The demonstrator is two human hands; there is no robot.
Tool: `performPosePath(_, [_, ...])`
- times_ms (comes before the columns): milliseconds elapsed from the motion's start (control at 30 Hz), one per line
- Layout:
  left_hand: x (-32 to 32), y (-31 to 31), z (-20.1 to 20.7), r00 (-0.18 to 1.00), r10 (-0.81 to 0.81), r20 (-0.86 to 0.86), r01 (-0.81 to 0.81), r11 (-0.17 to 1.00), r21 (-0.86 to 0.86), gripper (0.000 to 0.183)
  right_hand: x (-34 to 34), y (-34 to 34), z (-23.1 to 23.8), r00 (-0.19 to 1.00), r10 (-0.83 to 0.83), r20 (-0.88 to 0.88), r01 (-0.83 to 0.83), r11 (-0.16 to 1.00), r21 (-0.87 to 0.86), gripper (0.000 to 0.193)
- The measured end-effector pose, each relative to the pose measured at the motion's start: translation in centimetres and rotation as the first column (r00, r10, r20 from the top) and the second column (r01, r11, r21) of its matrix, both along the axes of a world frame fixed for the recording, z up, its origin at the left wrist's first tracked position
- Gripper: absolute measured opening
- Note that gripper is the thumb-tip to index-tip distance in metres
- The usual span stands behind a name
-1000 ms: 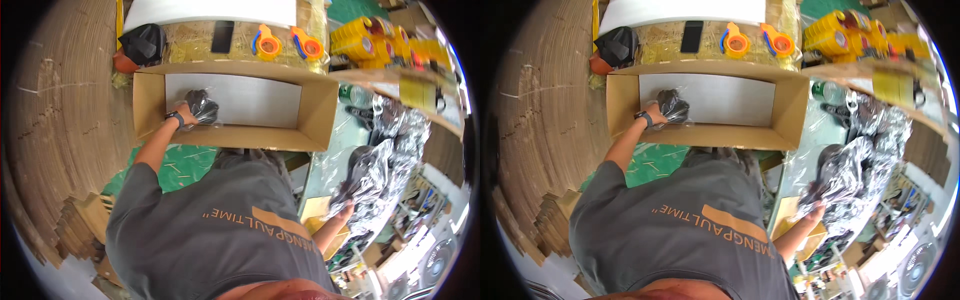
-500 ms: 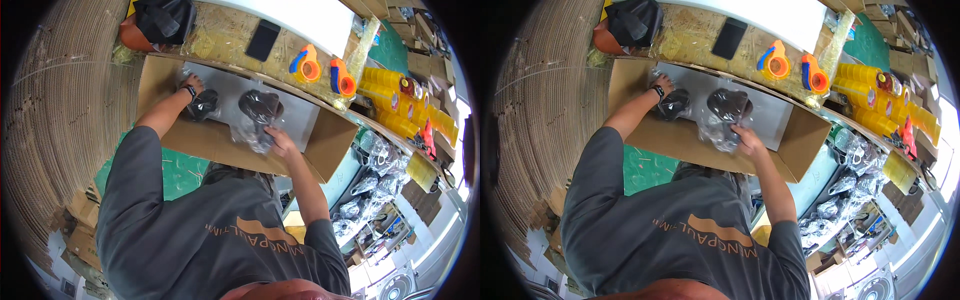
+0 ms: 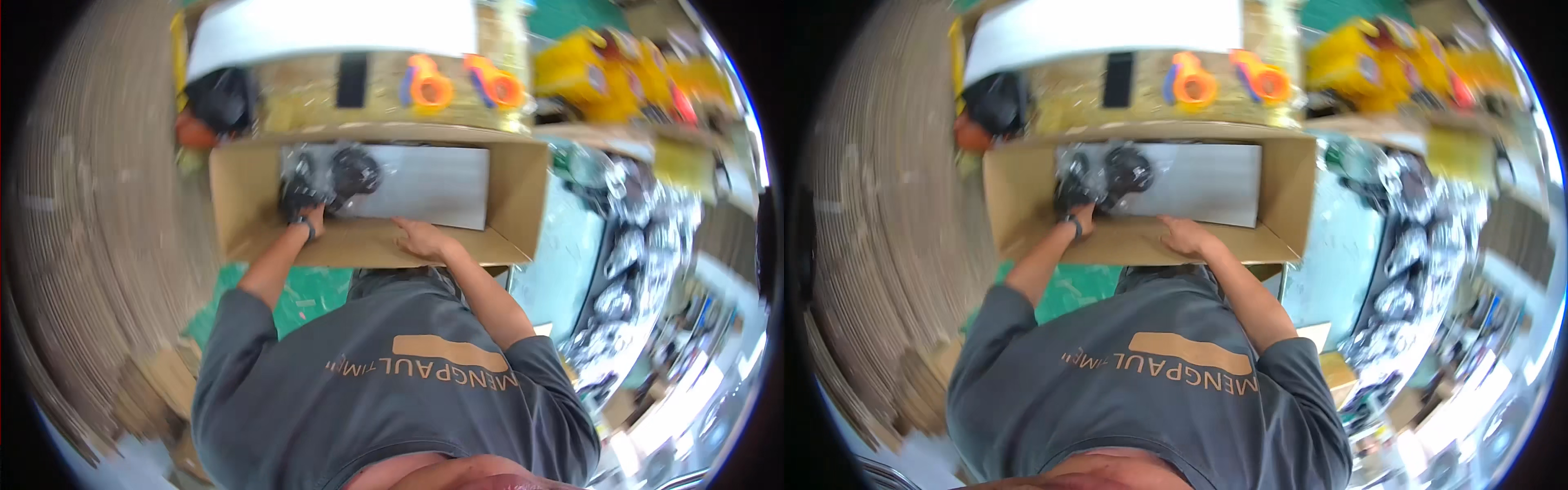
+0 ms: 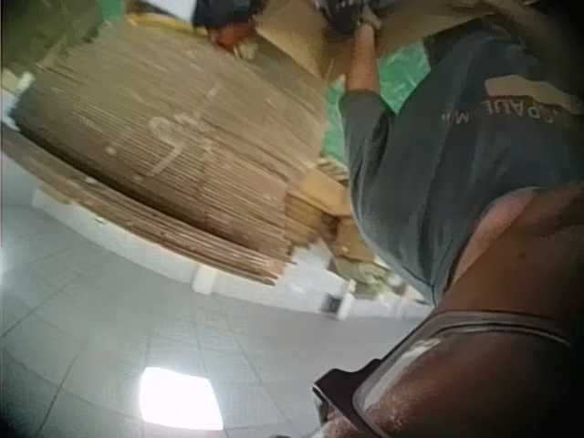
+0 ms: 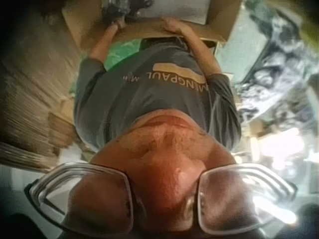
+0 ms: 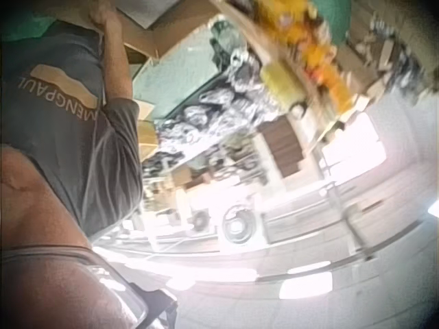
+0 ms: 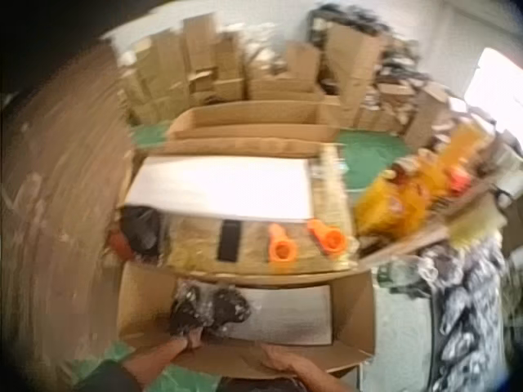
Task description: The recorder packs bicycle seats into plastic bags and then places them into a large cardboard box before sealing it with tape.
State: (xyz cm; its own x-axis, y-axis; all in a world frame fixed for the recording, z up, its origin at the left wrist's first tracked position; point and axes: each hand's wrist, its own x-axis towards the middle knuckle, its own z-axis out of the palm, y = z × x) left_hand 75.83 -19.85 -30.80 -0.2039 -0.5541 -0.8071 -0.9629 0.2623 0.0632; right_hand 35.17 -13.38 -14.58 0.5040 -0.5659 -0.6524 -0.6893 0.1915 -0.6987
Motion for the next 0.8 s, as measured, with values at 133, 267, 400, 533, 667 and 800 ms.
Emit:
performPosePath(133, [-13.1, -0.4, 6.3, 0.916, 0.049, -0.399, -0.107, 0.986, -0.125, 0.082, -15.6, 8.1, 9.9, 0.621, -0.655, 0.431, 0.585, 0.753, 0.302, 0.063])
performPosePath(267, [-29.2, 3.0, 16.4, 0.797, -0.070, -0.600, -0.203, 0.904, -0.376, 0.070, -33.6, 23.1, 12.1, -0.175, -0.745, 0.644, 0.442, 0.525, 0.728, 0.058])
performPosePath(400, [-46.1, 10.0, 24.0, 0.655, -0.301, -0.693, -0.055, 0.896, -0.441, 0.065, -50.2, 42.5, 0.1, -0.661, -0.672, 0.334, 0.751, -0.590, 0.297, 0.055])
performPosePath(533, [-56.6, 17.4, 29.6, 0.504, -0.605, -0.617, 0.303, 0.793, -0.529, 0.063, -65.1, 61.0, -7.8, -0.945, -0.189, 0.267, 0.106, -0.949, -0.296, 0.108])
performPosePath(667, [-61.7, 21.8, 33.0, 0.531, -0.674, -0.513, 0.387, 0.732, -0.561, 0.062, -76.0, 65.4, -0.9, -0.943, -0.166, 0.288, -0.059, -0.769, -0.636, 0.135])
performPosePath(800, [-68.4, 24.3, 33.3, 0.523, -0.668, -0.529, 0.420, 0.742, -0.522, 0.059, -83.1, 70.0, -0.1, -0.954, -0.271, -0.131, 0.295, -0.753, -0.588, 0.147])
